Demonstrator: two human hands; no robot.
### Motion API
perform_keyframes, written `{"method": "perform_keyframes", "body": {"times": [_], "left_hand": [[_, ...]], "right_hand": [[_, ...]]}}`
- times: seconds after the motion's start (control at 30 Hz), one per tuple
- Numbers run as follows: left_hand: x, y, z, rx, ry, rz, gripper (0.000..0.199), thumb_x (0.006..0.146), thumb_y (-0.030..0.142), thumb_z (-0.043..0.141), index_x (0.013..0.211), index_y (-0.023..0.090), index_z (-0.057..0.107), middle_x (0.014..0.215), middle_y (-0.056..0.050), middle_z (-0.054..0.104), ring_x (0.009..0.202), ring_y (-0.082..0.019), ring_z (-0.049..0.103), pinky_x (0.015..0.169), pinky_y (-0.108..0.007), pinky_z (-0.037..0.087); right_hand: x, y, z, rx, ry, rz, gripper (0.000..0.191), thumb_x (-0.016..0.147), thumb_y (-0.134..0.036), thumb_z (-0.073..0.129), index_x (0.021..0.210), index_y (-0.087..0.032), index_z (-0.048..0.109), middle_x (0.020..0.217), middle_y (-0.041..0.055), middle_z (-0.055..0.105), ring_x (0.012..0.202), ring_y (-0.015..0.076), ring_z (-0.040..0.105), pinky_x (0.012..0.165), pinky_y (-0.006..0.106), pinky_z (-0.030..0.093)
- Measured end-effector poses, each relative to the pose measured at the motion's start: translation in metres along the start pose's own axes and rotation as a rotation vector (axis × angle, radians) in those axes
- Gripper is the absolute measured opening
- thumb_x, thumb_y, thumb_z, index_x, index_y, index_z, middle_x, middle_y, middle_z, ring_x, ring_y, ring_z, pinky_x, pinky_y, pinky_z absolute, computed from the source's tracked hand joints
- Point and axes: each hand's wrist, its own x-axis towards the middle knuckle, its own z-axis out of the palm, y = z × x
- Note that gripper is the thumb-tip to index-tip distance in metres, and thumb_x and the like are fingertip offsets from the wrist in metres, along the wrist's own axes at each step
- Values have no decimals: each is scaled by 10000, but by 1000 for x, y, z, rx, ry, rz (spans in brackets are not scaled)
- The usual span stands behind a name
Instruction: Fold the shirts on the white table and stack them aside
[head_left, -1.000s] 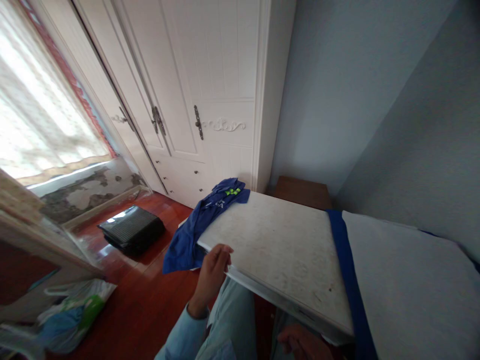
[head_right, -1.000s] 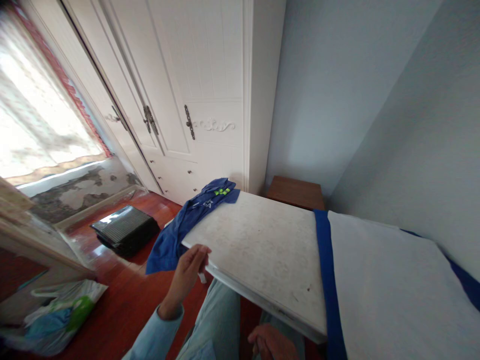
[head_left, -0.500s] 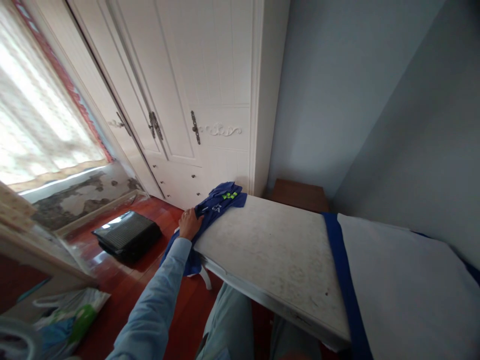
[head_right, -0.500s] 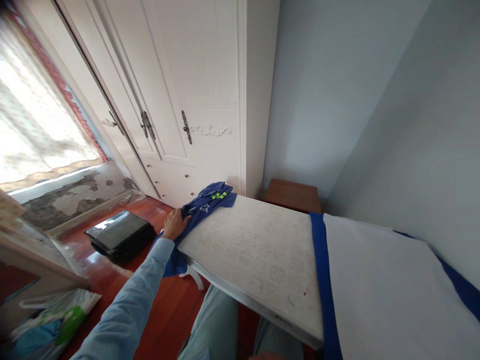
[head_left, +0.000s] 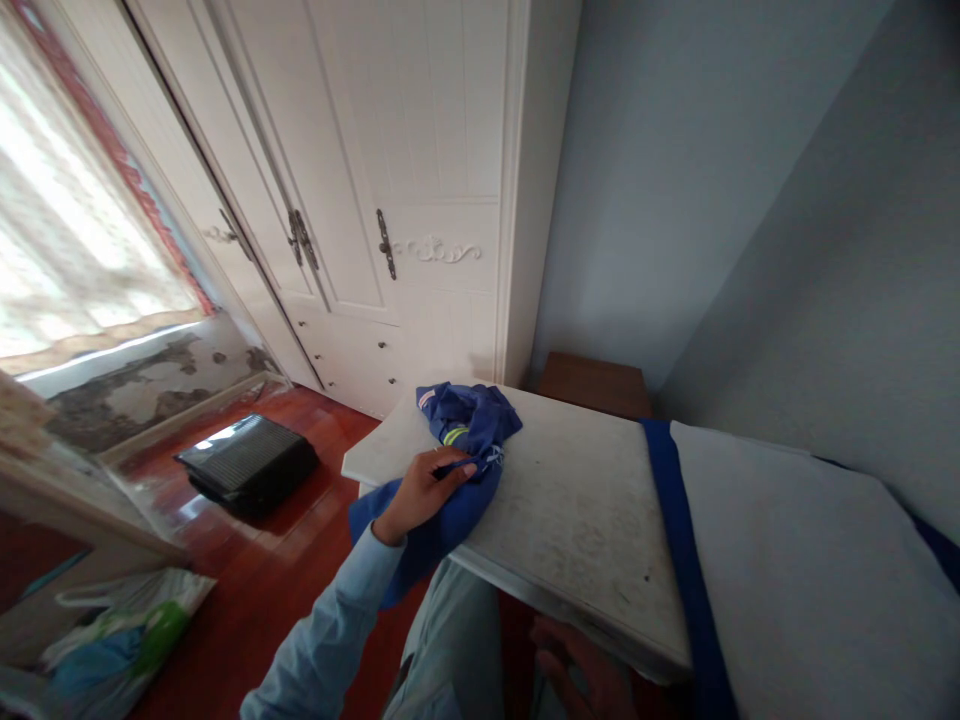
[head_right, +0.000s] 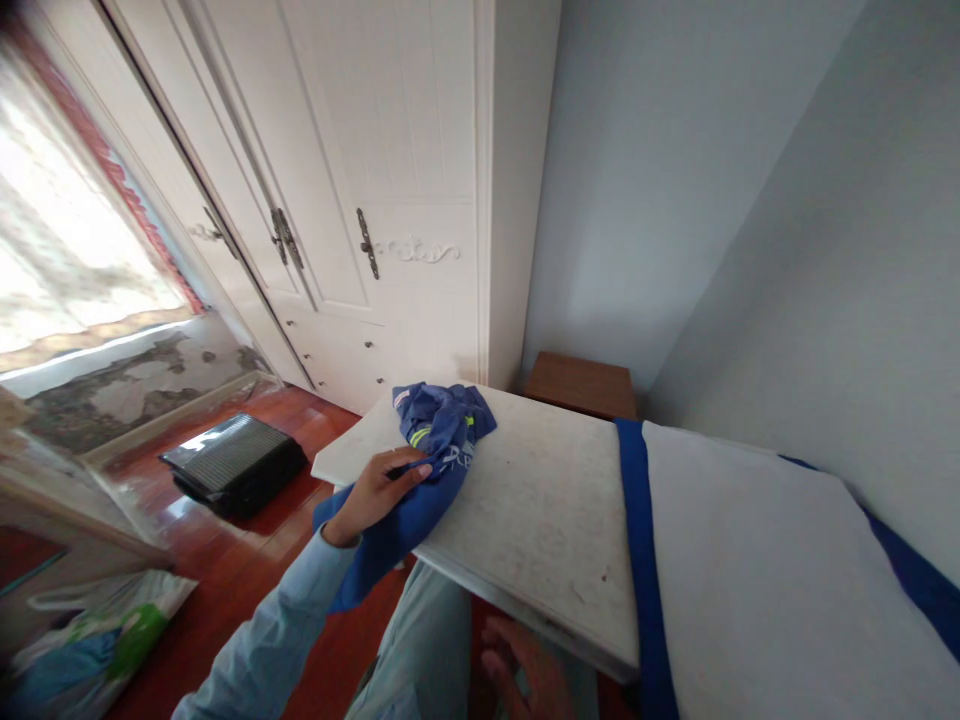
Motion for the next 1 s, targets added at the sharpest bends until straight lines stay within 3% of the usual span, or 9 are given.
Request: {"method": "perform_keyframes", "body": {"times": [0.17, 0.3, 0.4, 0.47, 0.57, 0.63, 0.73, 0.9, 1.0], "left_hand": [[-21, -12, 6, -82, -98, -185, 465, 950, 542, 540, 719, 163, 678, 679, -15, 642, 668, -166, 586, 624, -268, 457], [-31, -30, 14, -55, 31, -310, 477, 881, 586, 608, 1094, 170, 702, 1036, -98, 742, 953, -262, 692, 813, -357, 545], [-32, -36, 29, 71, 40, -348, 742, 764, 589, 738, 1347, 158, 584, 1308, -173, 662, 1186, -342, 634, 990, -460, 509], [-31, -37, 42, 137, 51, -383, 874, 702, 568, 792, 1415, 140, 526, 1373, -204, 618, 1243, -387, 596, 1053, -520, 461], [-28, -35, 64, 77, 130, -393, 767, 747, 425, 764, 1426, 162, 522, 1331, -176, 651, 1222, -378, 613, 1059, -531, 459], [-27, -30, 78, -48, 147, -318, 649, 812, 281, 668, 1439, 201, 517, 1276, -130, 685, 1172, -322, 649, 1044, -482, 484], [-28, -17, 96, -160, 34, -136, 719, 829, 133, 554, 1528, 226, 412, 1287, -107, 681, 1136, -265, 666, 1048, -433, 491], [-32, 0, 105, -332, -355, 75, 882, 785, 58, 530, 1604, 233, 252, 1500, -101, 537, 1368, -274, 516, 1165, -451, 390], [-33, -5, 98, -427, -381, 80, 892, 751, 16, 484, 1587, 269, 306, 1529, -64, 509, 1413, -263, 466, 1212, -477, 318]], "right_hand": [[14, -20, 4, 108, 27, 125, 606, 878, -620, 609, 1337, -228, 654, 1309, 130, 690, 1158, 294, 682, 1021, 408, 540], [21, -37, 13, 245, 3, 127, 639, 907, -586, 593, 1438, -231, 549, 1369, 142, 644, 1072, 264, 707, 952, 393, 577], [26, -47, 20, 301, -30, 110, 645, 912, -574, 596, 1453, -230, 527, 1374, 154, 631, 1035, 257, 708, 909, 391, 592], [28, -53, 23, 306, -41, 98, 638, 905, -560, 617, 1447, -234, 534, 1370, 155, 631, 1030, 256, 705, 919, 398, 586], [28, -61, 25, 327, -42, 91, 636, 888, -534, 658, 1447, -257, 535, 1373, 148, 628, 1036, 259, 703, 931, 411, 581], [28, -65, 24, 382, -23, 96, 647, 875, -534, 677, 1449, -276, 528, 1391, 147, 614, 1059, 269, 700, 910, 414, 591], [32, -62, 22, 502, 86, 117, 677, 865, -569, 676, 1458, -289, 506, 1442, 152, 572, 1124, 292, 680, 865, 413, 610], [45, -46, 12, 605, 339, 159, 860, 774, -590, 768, 1510, -303, 428, 1447, 138, 567, 1167, 304, 656, 835, 412, 621], [48, -47, 2, 627, 408, 234, 906, 751, -574, 792, 1528, -317, 402, 1395, 123, 611, 1087, 294, 692, 777, 392, 631]]}}
